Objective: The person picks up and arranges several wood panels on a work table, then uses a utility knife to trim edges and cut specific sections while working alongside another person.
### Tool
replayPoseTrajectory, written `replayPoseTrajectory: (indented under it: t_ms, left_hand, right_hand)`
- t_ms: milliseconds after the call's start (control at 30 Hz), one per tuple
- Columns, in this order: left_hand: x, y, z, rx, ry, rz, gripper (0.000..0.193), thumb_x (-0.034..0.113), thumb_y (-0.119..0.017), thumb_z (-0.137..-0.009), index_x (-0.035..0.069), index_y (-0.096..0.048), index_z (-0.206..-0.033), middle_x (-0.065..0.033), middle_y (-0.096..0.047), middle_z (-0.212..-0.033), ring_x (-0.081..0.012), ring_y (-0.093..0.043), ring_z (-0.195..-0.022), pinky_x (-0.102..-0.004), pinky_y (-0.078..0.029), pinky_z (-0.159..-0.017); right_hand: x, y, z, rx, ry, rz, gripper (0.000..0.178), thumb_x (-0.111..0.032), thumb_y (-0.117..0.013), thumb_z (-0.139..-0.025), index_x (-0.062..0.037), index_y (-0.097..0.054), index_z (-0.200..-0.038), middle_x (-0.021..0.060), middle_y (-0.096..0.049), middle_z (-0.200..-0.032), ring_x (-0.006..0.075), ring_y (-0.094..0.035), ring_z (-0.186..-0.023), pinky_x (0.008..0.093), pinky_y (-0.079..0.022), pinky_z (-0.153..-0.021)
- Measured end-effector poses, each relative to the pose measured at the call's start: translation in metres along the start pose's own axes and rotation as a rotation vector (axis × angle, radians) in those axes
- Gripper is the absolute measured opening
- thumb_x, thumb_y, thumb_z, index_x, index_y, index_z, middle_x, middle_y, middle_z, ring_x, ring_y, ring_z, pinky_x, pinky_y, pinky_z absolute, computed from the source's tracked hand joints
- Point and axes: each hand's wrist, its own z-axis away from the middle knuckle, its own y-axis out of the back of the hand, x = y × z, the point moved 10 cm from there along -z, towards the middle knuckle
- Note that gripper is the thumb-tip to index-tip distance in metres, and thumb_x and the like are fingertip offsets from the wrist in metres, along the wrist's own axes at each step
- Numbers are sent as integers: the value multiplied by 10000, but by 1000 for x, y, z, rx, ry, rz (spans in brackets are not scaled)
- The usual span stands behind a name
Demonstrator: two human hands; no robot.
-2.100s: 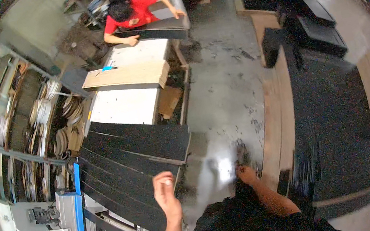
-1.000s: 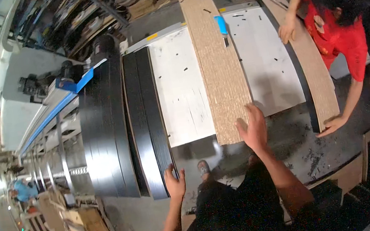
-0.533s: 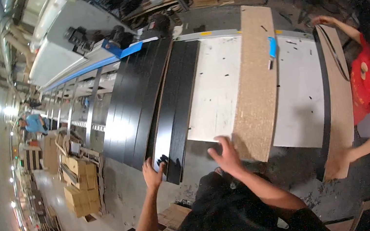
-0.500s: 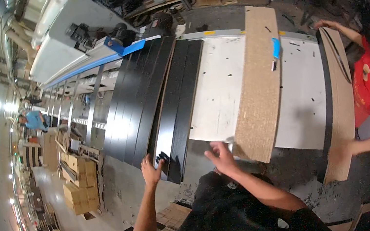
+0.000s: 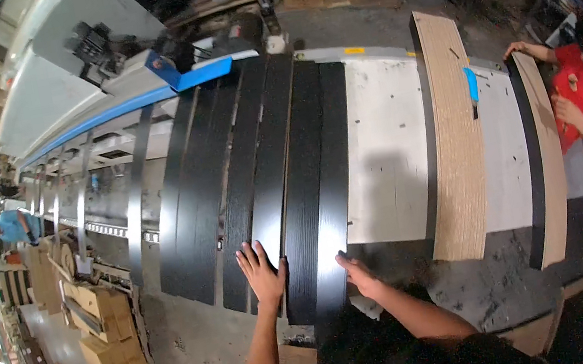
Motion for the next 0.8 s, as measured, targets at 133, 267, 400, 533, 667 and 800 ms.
replayPoseTrajectory:
  t_ms: [133, 267, 400, 533, 667, 800]
  left_hand:
    - [30, 20, -4, -38, -92, 75, 806, 454, -717, -932, 12, -466, -1558, -293, -323, -1662, -533, -292, -1504, -620, -222, -1248]
    - [-26, 29, -17, 79, 34, 180, 885, 467, -758, -910, -24, -422, -1565, -267, -424, -1582, -467, -397, -1431, -601, -272, -1215]
    - [-14, 23, -52, 42, 76, 84, 961, 467, -792, -882, -45, -372, -1579, -269, -399, -1604, -478, -382, -1446, -577, -272, -1225]
    - [-70, 23, -26, 137, 187, -61, 972, 404, -886, -774, -33, -458, -1529, -232, -537, -1524, -422, -499, -1385, -551, -348, -1165]
    - [-42, 23, -36, 142, 133, 22, 938, 413, -905, -726, 49, -528, -1502, -175, -608, -1387, -392, -534, -1263, -569, -314, -1186]
    - [-38, 5, -27, 91, 164, 69, 994, 481, -901, -722, 42, -504, -1521, -199, -579, -1393, -402, -518, -1281, -573, -300, -1200]
  right_hand:
    - [20, 26, -38, 316, 60, 170, 979, -727, -752, -844, -95, -500, -1548, 126, -532, -1546, 342, -478, -1420, 533, -365, -1163]
    - [2, -2, -8, 446, 25, 202, 990, -632, -849, -810, 37, -533, -1469, 192, -602, -1477, 326, -550, -1380, 426, -450, -1129]
    - [12, 36, -10, 584, -1, 351, 1080, -699, -834, -776, 28, -501, -1503, 221, -575, -1498, 332, -529, -1406, 450, -436, -1144]
    - [-2, -20, 4, 471, -126, 432, 1240, -835, -745, -733, 85, -457, -1513, 310, -539, -1501, 434, -508, -1413, 529, -395, -1185]
    - [5, 4, -14, 537, 70, 331, 1183, -870, -724, -727, 54, -562, -1448, 288, -611, -1430, 416, -589, -1337, 486, -456, -1137]
    - [-21, -8, 12, 462, 246, 278, 1027, -803, -759, -774, -23, -615, -1425, 220, -655, -1407, 380, -611, -1317, 461, -469, -1118]
